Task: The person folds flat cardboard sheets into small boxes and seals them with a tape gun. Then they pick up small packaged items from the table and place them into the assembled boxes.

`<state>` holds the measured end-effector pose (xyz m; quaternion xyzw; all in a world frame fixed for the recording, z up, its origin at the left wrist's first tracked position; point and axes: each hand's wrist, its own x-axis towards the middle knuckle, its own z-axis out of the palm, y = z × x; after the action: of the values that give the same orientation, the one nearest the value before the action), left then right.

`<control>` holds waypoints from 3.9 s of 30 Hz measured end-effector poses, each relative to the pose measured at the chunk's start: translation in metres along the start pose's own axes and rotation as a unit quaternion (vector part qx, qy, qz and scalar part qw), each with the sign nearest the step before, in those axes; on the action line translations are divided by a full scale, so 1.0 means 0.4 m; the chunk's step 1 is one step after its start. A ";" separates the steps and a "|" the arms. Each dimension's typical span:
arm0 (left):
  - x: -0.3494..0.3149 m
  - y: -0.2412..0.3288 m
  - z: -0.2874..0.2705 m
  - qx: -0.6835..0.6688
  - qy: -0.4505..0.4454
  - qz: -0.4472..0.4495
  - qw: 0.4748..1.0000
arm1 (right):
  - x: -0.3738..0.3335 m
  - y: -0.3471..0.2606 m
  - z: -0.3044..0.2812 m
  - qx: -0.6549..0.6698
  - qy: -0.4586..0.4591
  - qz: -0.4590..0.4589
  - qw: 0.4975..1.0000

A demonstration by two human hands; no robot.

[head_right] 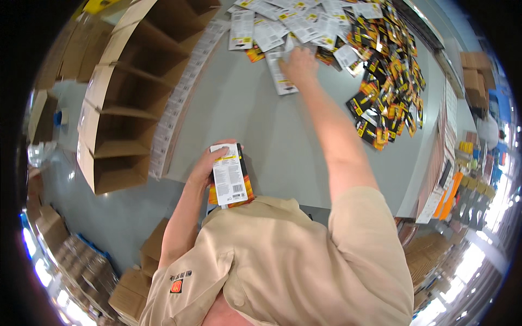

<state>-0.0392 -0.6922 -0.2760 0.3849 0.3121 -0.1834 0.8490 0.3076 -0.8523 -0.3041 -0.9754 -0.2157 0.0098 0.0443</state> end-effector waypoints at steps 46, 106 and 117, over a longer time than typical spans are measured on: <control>-0.068 0.040 0.011 0.311 0.026 0.516 0.798 | -0.532 -0.286 -0.179 0.418 -0.142 -0.272 0.855; -0.716 0.558 -0.352 0.600 0.327 0.343 0.645 | -0.702 -0.949 -0.148 0.545 -0.360 0.044 0.755; -0.363 0.198 0.192 0.540 -0.183 0.322 0.756 | -1.070 -0.511 -0.162 0.682 -0.279 -0.016 0.676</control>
<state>-0.0729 -0.6906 -0.0968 0.8164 -0.1420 -0.1046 0.5499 -0.1640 -0.8536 -0.2211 -0.6226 -0.1672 0.4252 0.6353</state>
